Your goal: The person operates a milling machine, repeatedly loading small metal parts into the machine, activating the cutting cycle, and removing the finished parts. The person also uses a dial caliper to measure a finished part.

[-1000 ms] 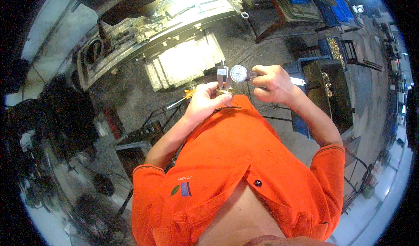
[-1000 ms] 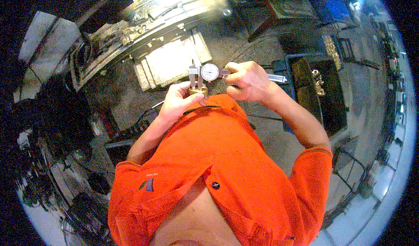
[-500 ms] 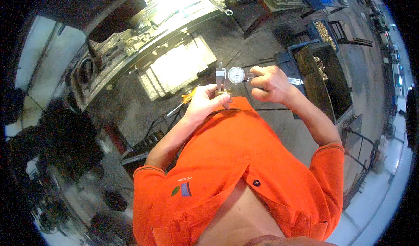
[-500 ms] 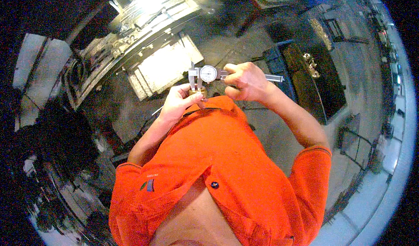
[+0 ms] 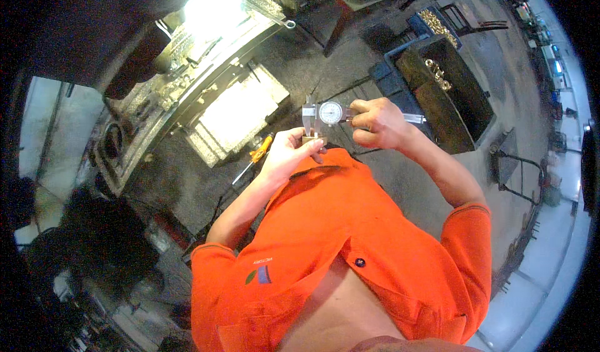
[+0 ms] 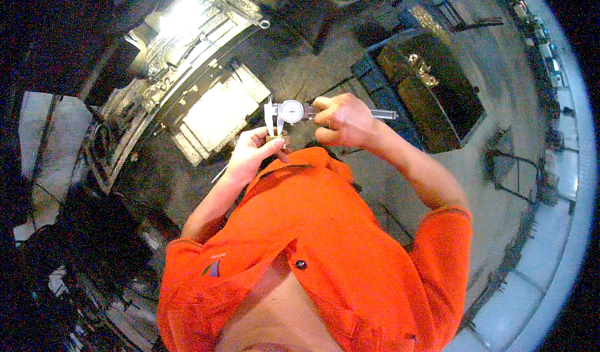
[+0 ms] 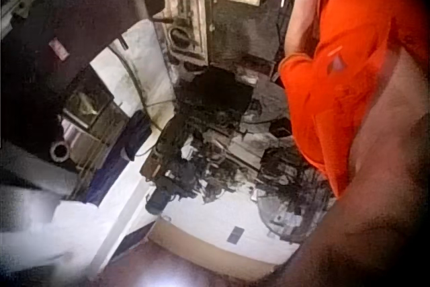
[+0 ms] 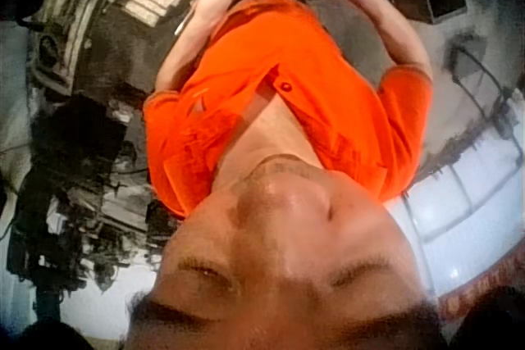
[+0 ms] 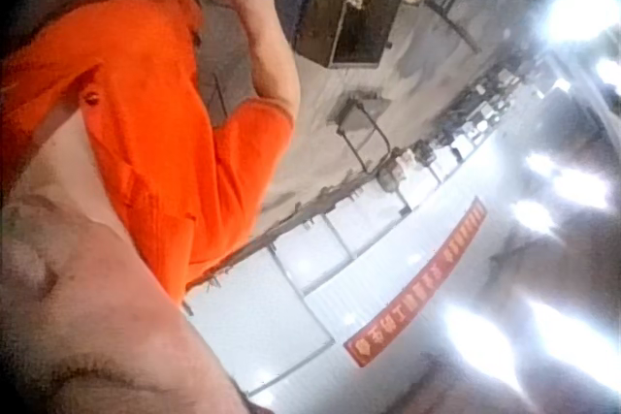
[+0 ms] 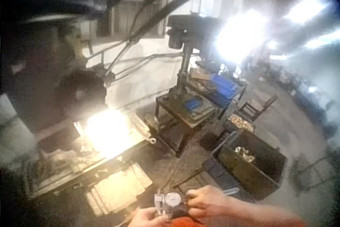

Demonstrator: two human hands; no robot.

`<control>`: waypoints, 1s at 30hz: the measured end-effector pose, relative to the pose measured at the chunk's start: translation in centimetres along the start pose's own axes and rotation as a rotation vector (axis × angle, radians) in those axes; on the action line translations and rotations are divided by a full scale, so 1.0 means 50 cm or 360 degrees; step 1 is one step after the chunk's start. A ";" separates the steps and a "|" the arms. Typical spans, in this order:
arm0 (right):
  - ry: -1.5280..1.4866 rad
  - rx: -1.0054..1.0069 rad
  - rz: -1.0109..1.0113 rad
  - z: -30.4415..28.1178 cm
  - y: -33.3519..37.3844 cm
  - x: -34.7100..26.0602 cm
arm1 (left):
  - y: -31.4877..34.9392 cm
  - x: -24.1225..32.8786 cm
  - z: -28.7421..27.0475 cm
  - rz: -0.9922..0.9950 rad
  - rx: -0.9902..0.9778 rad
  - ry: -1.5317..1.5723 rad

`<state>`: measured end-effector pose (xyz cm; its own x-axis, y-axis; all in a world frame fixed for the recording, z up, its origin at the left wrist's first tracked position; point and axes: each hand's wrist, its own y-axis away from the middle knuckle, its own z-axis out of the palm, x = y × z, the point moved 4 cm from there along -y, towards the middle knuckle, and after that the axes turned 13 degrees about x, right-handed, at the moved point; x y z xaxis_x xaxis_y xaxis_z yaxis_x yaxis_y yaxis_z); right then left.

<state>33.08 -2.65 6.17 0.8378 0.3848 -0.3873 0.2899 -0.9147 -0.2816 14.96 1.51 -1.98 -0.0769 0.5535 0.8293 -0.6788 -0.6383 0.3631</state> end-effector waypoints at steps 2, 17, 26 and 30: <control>-0.0003 -0.0013 -0.0008 -0.009 0.004 0.011 | 0.006 0.009 0.019 0.0003 0.0041 -0.0043; 0.0077 0.0533 0.0383 -0.200 0.267 0.222 | -0.104 -0.064 0.328 -0.0011 -0.0047 -0.0340; -0.0003 0.1163 0.1312 -0.343 0.580 0.203 | -0.305 0.006 0.570 0.0577 -0.0395 -0.1326; 0.0059 0.1220 0.1539 -0.322 0.650 0.148 | -0.413 0.000 0.699 0.1237 -0.0598 -0.1910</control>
<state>56.14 -31.51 8.26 0.5731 -0.4247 -0.7009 -0.7917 -0.5077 -0.3398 54.49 -3.99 5.36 0.0078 -0.7379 0.6749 -0.9105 -0.2843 -0.3003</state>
